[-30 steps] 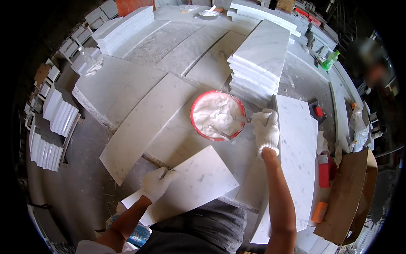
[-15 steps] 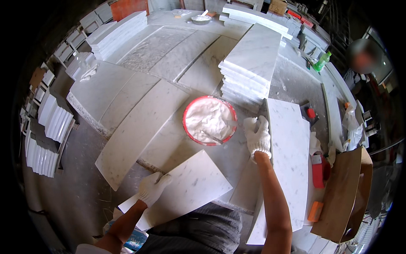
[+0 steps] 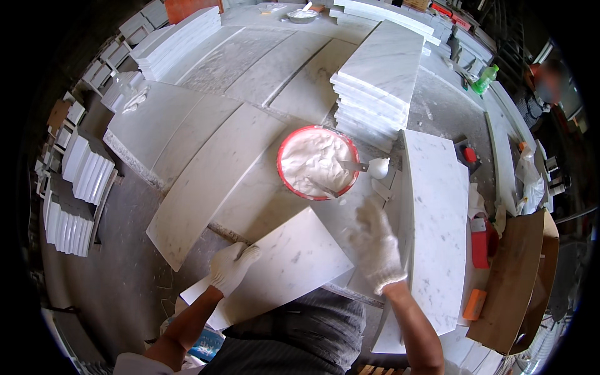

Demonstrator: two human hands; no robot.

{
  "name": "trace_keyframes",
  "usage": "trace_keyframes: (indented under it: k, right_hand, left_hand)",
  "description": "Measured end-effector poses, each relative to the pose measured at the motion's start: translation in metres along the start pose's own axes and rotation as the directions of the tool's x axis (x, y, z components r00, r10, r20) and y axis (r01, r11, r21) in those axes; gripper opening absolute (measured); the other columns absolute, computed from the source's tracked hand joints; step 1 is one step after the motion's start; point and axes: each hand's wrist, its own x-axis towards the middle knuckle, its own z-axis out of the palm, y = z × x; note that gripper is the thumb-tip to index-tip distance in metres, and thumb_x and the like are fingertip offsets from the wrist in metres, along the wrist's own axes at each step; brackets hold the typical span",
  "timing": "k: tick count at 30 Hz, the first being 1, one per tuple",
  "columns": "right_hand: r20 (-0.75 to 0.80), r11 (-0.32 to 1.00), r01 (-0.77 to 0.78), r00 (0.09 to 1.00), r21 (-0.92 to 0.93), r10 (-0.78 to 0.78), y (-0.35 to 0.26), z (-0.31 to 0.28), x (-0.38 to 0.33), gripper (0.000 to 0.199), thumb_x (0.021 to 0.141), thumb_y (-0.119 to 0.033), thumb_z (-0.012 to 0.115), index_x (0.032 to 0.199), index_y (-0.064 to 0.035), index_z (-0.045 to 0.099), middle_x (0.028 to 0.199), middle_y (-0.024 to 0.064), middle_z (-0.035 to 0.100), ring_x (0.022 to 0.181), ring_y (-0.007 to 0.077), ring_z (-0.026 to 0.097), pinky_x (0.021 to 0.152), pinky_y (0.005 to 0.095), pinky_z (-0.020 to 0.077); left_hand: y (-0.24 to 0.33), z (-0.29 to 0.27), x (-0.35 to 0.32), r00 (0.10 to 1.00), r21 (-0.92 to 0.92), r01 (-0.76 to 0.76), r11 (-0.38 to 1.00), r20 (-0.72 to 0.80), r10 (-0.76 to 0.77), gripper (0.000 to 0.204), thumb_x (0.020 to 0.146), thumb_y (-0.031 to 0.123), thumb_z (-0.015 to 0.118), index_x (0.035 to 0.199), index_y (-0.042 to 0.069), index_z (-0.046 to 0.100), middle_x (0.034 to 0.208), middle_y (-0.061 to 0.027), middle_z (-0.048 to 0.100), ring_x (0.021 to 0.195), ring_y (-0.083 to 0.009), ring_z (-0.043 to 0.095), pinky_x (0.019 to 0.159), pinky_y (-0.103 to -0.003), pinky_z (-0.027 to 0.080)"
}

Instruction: The person scoops white paste from a red bowl and applies it to rectangular white tiles, spreading it with a putty knife. They handle tiles one at a time, flipping and repositioning them on the workbench while continuing to fill surface imperfections.

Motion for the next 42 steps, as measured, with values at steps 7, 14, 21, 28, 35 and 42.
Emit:
trace_keyframes:
  k: [7, 14, 21, 28, 35, 42]
  right_hand:
    - [0.176, 0.814, -0.024, 0.972, -0.580, 0.154, 0.003, 0.037, -0.006, 0.059, 0.092, -0.052, 0.060, 0.130, -0.0069, 0.051, 0.102, 0.0229, 0.069, 0.093, 0.0440, 0.065, 0.081, 0.0478, 0.0516]
    - [-0.023, 0.812, -0.036, 0.999, -0.583, 0.028, 0.005, 0.060, -0.002, 0.047, 0.088, -0.051, 0.067, 0.090, -0.0044, 0.061, 0.078, 0.0188, 0.066, 0.075, 0.0421, 0.064, 0.065, 0.0484, 0.0483]
    - [-0.020, 0.838, 0.024, 0.999, -0.545, -0.042, 0.008, 0.062, -0.001, 0.051, 0.087, -0.055, 0.067, 0.085, -0.0046, 0.060, 0.070, 0.0185, 0.061, 0.067, 0.0423, 0.061, 0.061, 0.0477, 0.0469]
    - [-0.032, 0.835, 0.025, 0.998, -0.549, -0.051, 0.007, 0.060, 0.001, 0.053, 0.087, -0.057, 0.066, 0.085, -0.0041, 0.059, 0.068, 0.0191, 0.060, 0.066, 0.0430, 0.060, 0.059, 0.0481, 0.0459]
    - [-0.045, 0.788, 0.028, 0.996, -0.615, -0.070, 0.027, 0.063, 0.005, 0.053, 0.087, -0.057, 0.065, 0.084, -0.0042, 0.059, 0.065, 0.0174, 0.058, 0.061, 0.0414, 0.057, 0.058, 0.0475, 0.0454]
    - [-0.035, 0.817, -0.004, 0.999, -0.576, -0.020, 0.019, 0.060, 0.002, 0.050, 0.088, -0.053, 0.067, 0.084, -0.0034, 0.058, 0.064, 0.0175, 0.058, 0.060, 0.0395, 0.058, 0.058, 0.0458, 0.0460]
  left_hand:
    - [0.018, -0.004, 0.001, 0.988, 0.018, 0.107, 0.994, 0.114, -0.108, 0.055, 0.088, 0.060, 0.056, 0.082, 0.006, 0.065, 0.082, -0.0182, 0.067, 0.080, -0.0350, 0.065, 0.070, -0.044, 0.046]
    - [0.007, 0.003, 0.001, 0.994, 0.286, -0.106, 0.952, 0.014, 0.107, 0.053, 0.092, 0.058, 0.052, 0.081, 0.008, 0.068, 0.078, -0.0156, 0.069, 0.071, -0.0338, 0.067, 0.064, -0.046, 0.050]
    - [0.005, -0.015, 0.009, 0.908, 0.562, -0.371, 0.740, 0.052, 0.416, 0.053, 0.090, 0.056, 0.055, 0.063, 0.011, 0.066, 0.064, -0.0113, 0.065, 0.056, -0.0281, 0.064, 0.050, -0.042, 0.047]
    - [0.018, -0.075, 0.049, 0.899, 0.691, -0.187, 0.699, -0.167, 0.405, 0.033, 0.082, 0.046, 0.067, 0.089, 0.014, 0.072, 0.077, -0.0073, 0.067, 0.066, -0.0270, 0.066, 0.059, -0.042, 0.050]
    - [-0.012, -0.071, 0.084, 0.742, 0.667, -0.325, 0.670, -0.260, 0.618, 0.054, 0.077, 0.038, 0.076, 0.122, 0.013, 0.060, 0.124, -0.0128, 0.057, 0.118, -0.0321, 0.053, 0.099, -0.047, 0.041]
    - [-0.124, -0.134, 0.093, 0.772, 0.672, 0.344, 0.656, -0.600, 0.210, 0.060, 0.086, 0.054, 0.061, 0.130, 0.012, 0.059, 0.137, -0.0124, 0.056, 0.124, -0.0334, 0.053, 0.104, -0.045, 0.041]
